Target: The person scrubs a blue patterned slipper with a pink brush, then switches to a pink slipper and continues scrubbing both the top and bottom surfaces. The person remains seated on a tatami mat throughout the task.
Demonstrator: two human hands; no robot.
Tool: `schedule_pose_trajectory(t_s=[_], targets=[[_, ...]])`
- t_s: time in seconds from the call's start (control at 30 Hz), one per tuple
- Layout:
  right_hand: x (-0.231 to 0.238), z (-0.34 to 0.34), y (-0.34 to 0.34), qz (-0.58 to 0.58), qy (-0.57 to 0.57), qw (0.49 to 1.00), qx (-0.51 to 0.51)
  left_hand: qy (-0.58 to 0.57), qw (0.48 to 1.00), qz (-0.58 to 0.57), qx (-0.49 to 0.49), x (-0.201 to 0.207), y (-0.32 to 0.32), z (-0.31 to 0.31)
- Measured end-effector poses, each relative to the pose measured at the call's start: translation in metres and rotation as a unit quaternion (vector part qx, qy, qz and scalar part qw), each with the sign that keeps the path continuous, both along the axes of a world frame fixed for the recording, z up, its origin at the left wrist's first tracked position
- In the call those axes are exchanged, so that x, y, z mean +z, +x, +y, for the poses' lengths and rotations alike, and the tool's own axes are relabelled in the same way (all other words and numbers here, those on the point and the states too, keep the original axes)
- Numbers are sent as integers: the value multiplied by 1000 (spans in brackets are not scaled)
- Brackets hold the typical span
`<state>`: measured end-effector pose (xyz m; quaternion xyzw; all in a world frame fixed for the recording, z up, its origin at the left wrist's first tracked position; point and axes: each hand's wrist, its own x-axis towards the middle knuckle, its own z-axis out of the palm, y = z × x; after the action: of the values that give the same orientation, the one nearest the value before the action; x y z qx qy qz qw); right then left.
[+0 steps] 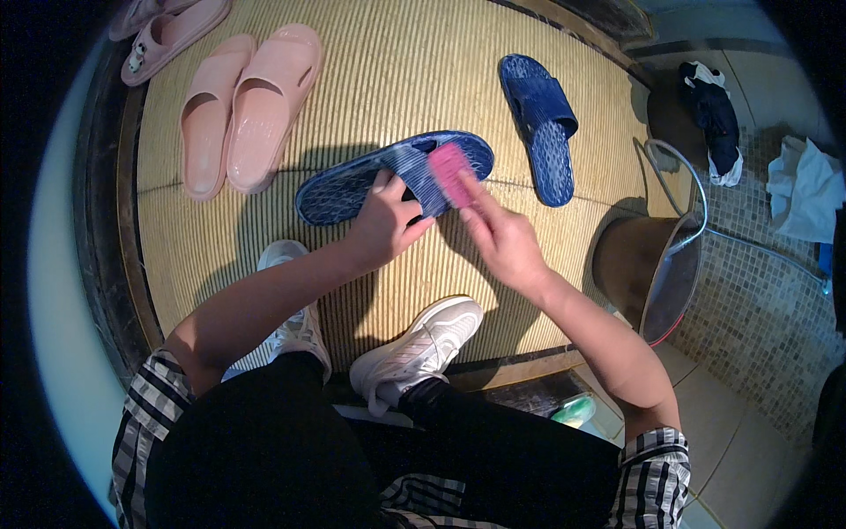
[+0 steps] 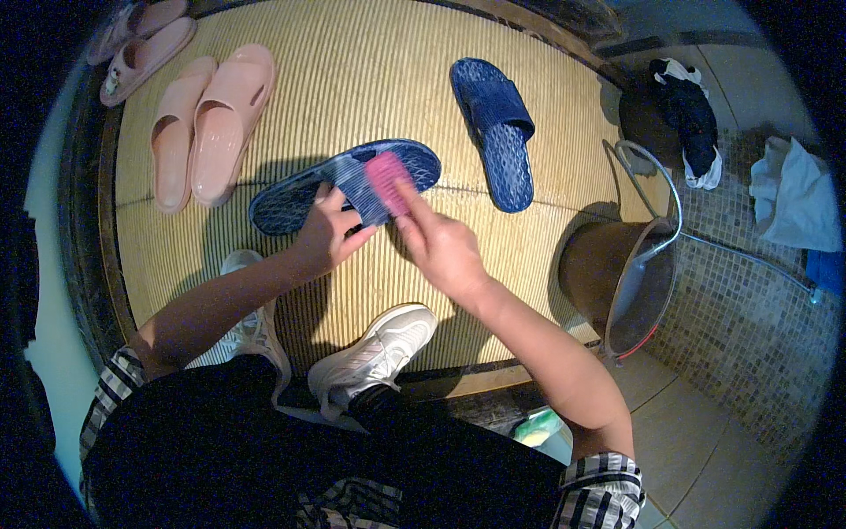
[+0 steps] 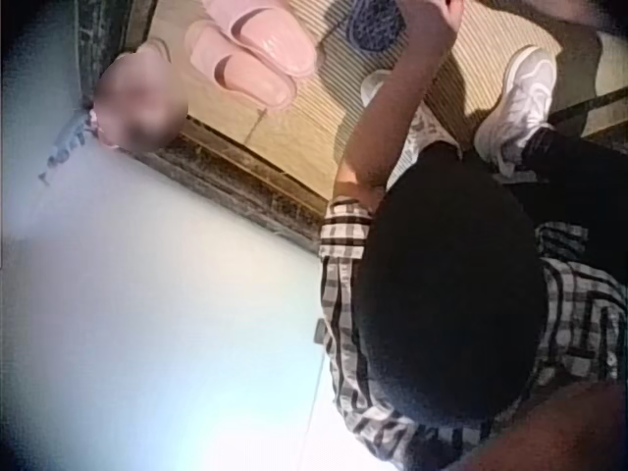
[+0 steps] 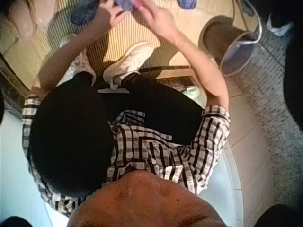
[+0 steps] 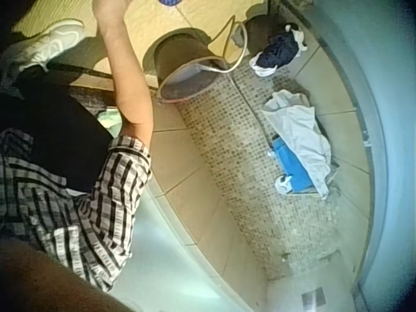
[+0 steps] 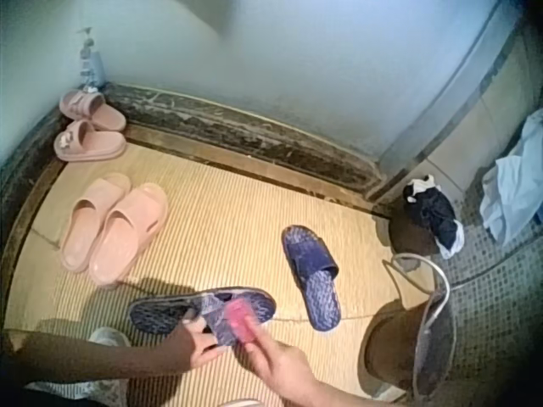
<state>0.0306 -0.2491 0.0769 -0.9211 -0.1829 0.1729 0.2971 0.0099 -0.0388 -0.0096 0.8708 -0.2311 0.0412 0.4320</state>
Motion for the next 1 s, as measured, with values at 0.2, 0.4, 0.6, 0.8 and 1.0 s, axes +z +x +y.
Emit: schedule_pose_trajectory(t_s=[0.2,0.4,0.6,0.8,1.0], targets=[[4,3,1,60,4,996,-66,4,1000,1,-1,-1,-1,-1],[10,30,-18,22,11,998,58,-45,995,78,-41,-5,-2,-3],[14,-12,29,-12,-103,995,5,-21,999,-28,-8,3,0,1],[19,-81,45,-4,-74,988,-136,-25,998,29,-44,6,0,3],[61,-94,32,46,-31,977,-204,-59,982,169,52,-4,17,0]])
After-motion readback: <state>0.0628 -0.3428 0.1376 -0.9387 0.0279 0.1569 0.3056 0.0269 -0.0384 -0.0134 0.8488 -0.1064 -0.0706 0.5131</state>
